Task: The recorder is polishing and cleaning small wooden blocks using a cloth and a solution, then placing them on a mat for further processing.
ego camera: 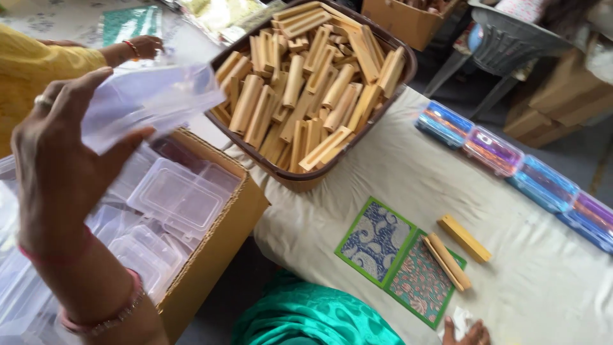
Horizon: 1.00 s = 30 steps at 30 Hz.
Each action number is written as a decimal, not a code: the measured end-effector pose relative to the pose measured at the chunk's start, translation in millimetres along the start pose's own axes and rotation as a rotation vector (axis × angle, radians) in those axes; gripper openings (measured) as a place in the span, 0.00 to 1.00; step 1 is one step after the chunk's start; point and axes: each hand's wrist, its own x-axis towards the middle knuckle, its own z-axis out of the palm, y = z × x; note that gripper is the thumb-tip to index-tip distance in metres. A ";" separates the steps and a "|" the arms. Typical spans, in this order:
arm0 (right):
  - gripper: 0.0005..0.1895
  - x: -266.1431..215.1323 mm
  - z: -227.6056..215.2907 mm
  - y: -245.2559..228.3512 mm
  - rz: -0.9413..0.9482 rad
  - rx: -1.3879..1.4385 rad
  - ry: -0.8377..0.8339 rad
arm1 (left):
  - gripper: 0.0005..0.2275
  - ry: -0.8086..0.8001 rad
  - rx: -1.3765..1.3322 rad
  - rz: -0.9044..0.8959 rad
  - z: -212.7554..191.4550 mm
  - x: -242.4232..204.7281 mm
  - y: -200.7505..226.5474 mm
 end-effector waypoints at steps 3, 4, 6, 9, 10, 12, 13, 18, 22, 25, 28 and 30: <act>0.51 11.9 -42.3 -37.0 0.095 -0.099 -0.089 | 0.31 -0.006 -0.384 -0.072 42.0 -14.2 55.5; 0.51 14.4 -62.8 -53.2 0.163 -0.164 -0.180 | 0.33 -0.076 -0.583 -0.117 67.7 -23.6 71.9; 0.52 12.2 -68.4 -61.0 0.201 -0.182 -0.163 | 0.32 -0.369 -0.815 -0.198 99.6 -3.0 142.4; 0.53 15.2 -82.0 -70.5 0.200 -0.147 -0.134 | 0.31 -0.796 -1.142 -0.210 233.7 -24.9 214.4; 0.54 15.7 -86.0 -75.1 0.174 -0.098 -0.127 | 0.33 -0.922 -1.258 -0.144 286.2 -54.0 235.9; 0.50 19.1 -103.1 -92.0 0.326 -0.206 -0.271 | 0.30 -1.110 -1.271 -0.291 372.5 -103.2 266.6; 0.46 21.2 -110.8 -101.1 0.466 -0.303 -0.419 | 0.28 -1.286 -1.261 -0.456 415.7 -127.7 282.5; 0.33 15.6 -112.8 -101.2 0.497 -0.280 -0.293 | 0.26 -1.417 -1.173 -0.389 480.8 -176.2 319.5; 0.27 27.9 -126.6 -101.3 0.446 -0.217 -0.248 | 0.29 -1.108 -0.978 -0.143 523.0 -176.4 325.8; 0.28 33.4 -139.4 -107.8 0.406 0.021 -0.133 | 0.25 -0.567 -1.079 -0.336 520.9 -178.1 308.3; 0.26 53.1 -139.1 -138.6 0.440 0.490 -0.023 | 0.30 -0.595 -1.072 -0.449 470.4 -200.1 275.9; 0.24 77.0 -128.6 -160.1 0.549 0.812 0.002 | 0.38 -0.633 -0.995 -0.340 447.5 -230.8 262.3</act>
